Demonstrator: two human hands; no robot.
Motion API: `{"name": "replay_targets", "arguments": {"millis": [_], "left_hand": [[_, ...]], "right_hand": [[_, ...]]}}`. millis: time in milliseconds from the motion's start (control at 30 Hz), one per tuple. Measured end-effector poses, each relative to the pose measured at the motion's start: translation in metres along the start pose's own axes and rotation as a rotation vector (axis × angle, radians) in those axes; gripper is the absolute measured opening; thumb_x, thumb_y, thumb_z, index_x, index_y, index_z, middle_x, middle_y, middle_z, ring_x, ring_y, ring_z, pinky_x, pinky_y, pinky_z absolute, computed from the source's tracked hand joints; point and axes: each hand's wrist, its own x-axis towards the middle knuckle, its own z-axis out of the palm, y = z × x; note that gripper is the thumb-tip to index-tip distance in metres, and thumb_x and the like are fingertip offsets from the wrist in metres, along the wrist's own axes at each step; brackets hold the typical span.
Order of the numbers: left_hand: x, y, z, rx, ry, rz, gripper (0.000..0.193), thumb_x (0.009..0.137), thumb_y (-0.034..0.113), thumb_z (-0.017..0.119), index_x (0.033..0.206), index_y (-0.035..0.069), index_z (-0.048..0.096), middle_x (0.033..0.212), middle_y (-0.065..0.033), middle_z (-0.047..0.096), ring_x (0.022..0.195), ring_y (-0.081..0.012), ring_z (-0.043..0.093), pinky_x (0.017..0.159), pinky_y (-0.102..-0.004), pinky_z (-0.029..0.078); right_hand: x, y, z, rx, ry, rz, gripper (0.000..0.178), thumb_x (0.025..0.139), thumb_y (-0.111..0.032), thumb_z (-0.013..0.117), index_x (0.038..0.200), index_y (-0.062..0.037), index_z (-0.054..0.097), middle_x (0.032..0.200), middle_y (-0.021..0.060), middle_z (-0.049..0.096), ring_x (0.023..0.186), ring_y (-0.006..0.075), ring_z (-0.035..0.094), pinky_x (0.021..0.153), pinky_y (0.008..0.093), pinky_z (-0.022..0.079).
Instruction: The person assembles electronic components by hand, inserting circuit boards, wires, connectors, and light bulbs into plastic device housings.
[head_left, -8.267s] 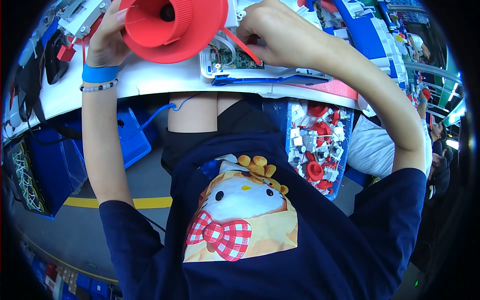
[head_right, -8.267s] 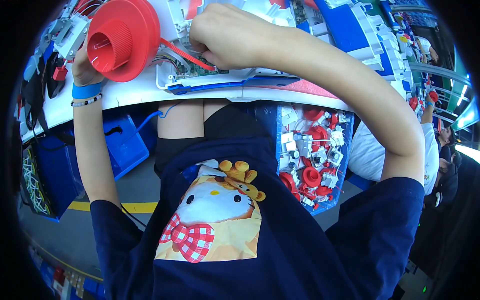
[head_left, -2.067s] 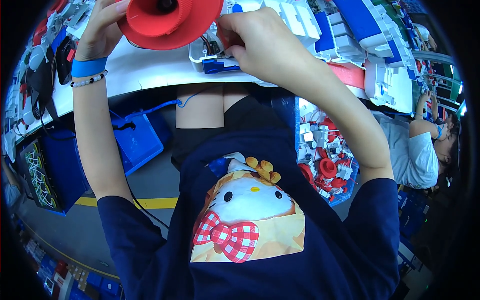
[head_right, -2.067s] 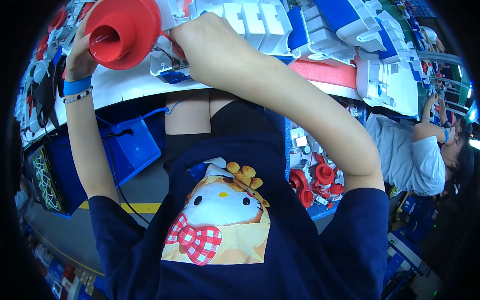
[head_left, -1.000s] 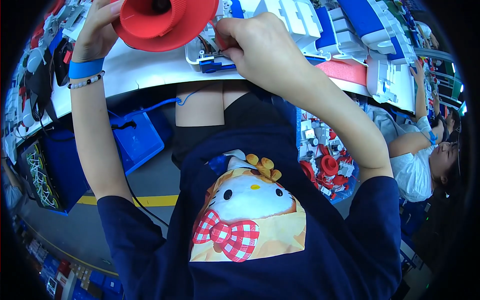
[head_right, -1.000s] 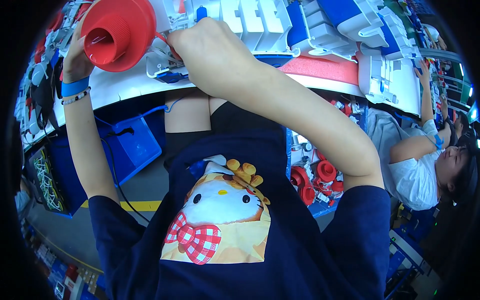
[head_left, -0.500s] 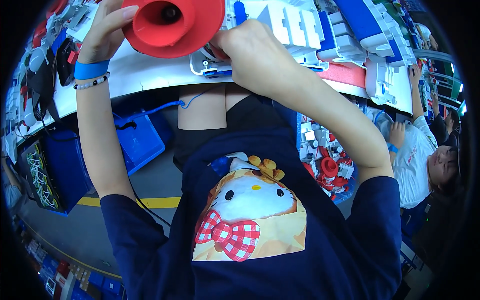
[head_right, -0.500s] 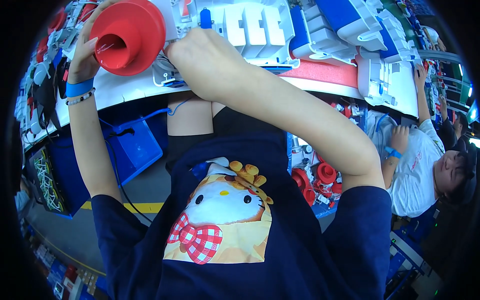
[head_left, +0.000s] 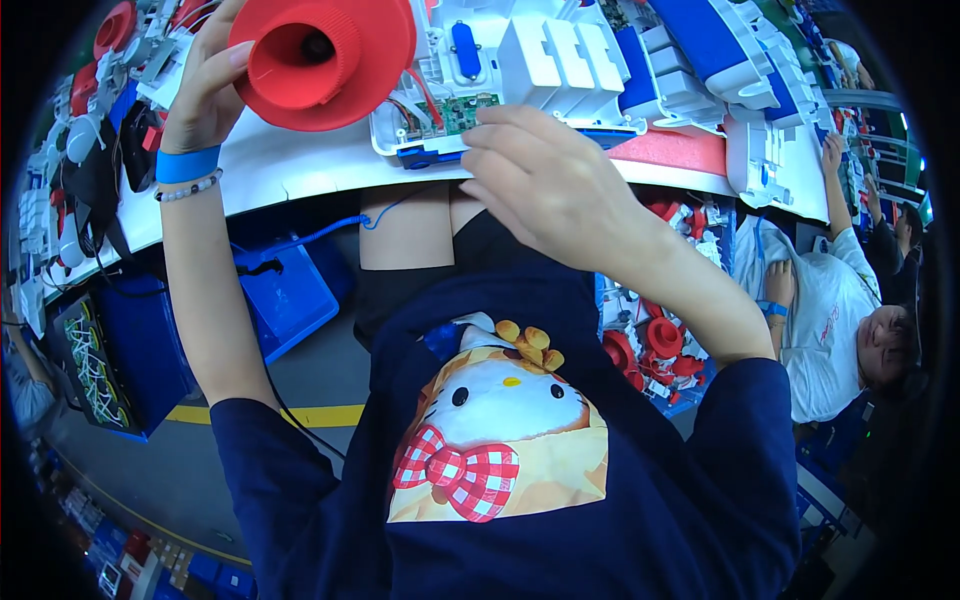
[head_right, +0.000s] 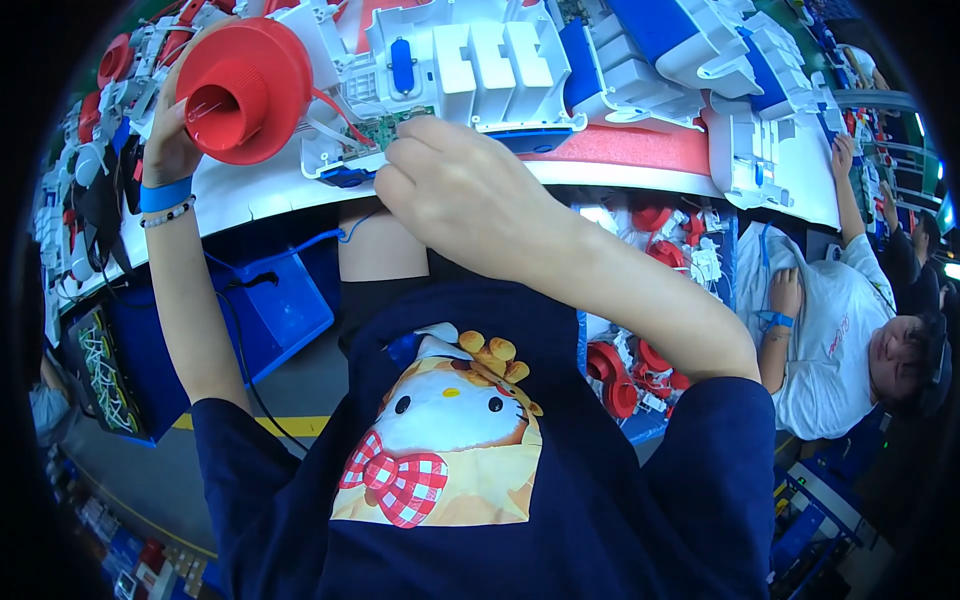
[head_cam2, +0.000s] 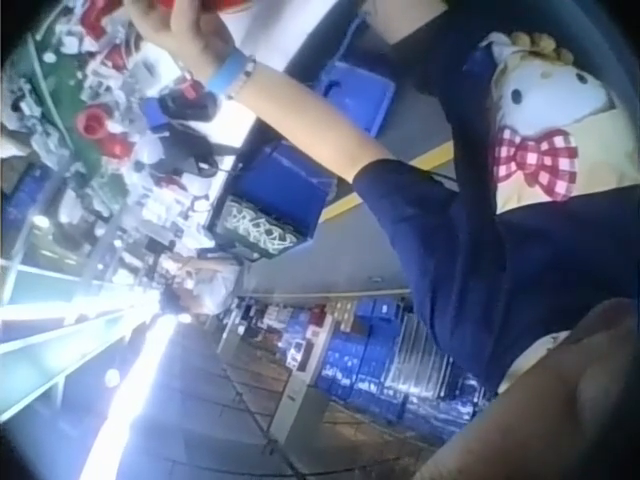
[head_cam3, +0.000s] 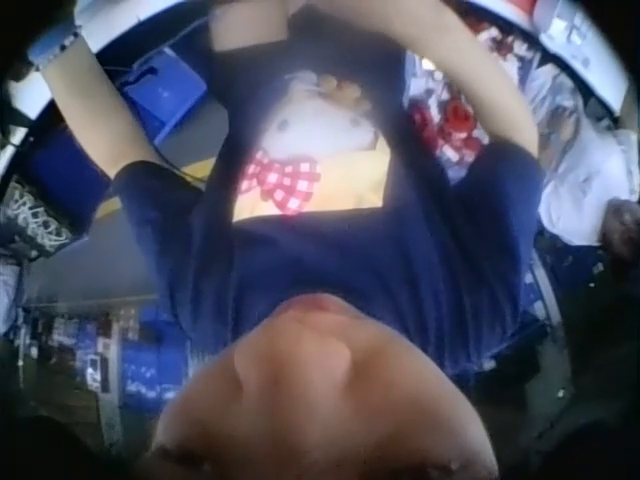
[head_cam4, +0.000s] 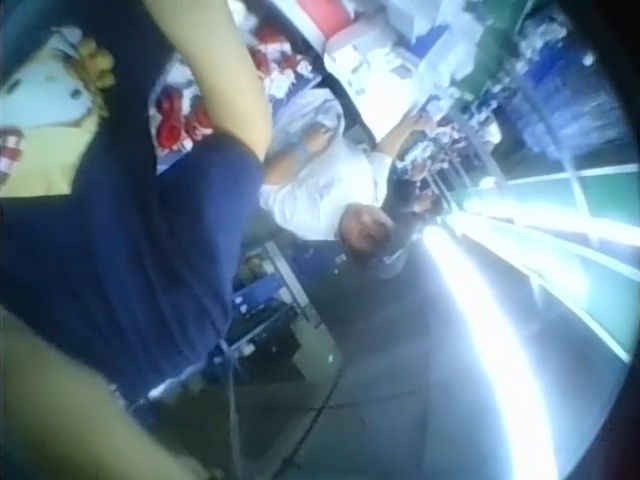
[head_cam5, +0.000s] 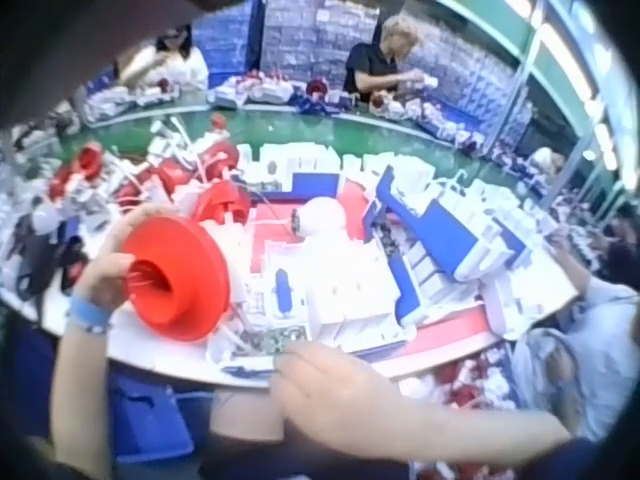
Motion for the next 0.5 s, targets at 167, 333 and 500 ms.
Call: {"name": "replay_targets", "arguments": {"millis": [167, 333, 500], "left_hand": [[0.0020, 0.0015, 0.0031, -0.016, -0.013, 0.003, 0.081, 0.062, 0.045, 0.058, 0.124, 0.002, 0.030, 0.121, -0.0163, 0.040, 0.107, -0.0270, 0.045, 0.081, -0.0347, 0.045], [-0.0028, 0.0027, 0.0052, -0.030, -0.006, 0.000, 0.081, 0.062, 0.045, 0.058, 0.124, 0.001, 0.030, 0.121, -0.0164, 0.040, 0.107, -0.0271, 0.045, 0.081, -0.0349, 0.045], [-0.0047, 0.0062, 0.0060, -0.042, -0.006, 0.007, 0.082, 0.061, 0.045, 0.058, 0.124, 0.001, 0.030, 0.121, -0.0165, 0.040, 0.107, -0.0272, 0.045, 0.081, -0.0351, 0.045]], "right_hand": [[-0.0032, 0.0044, 0.0063, -0.036, -0.089, 0.008, 0.010, 0.060, -0.008, 0.053, 0.067, -0.0009, 0.051, 0.078, 0.0096, 0.052, 0.078, 0.0206, 0.049, 0.065, 0.0280, 0.043], [-0.0045, 0.0051, 0.0077, -0.009, -0.174, 0.045, 0.017, 0.063, -0.008, 0.061, 0.074, -0.0010, 0.050, 0.092, 0.0122, 0.053, 0.092, 0.0269, 0.049, 0.074, 0.0343, 0.042], [0.0005, 0.0031, 0.0018, 0.143, -0.121, 0.190, 0.018, 0.067, -0.008, 0.061, 0.078, -0.0001, 0.050, 0.084, 0.0126, 0.055, 0.078, 0.0281, 0.054, 0.065, 0.0336, 0.045]]}}
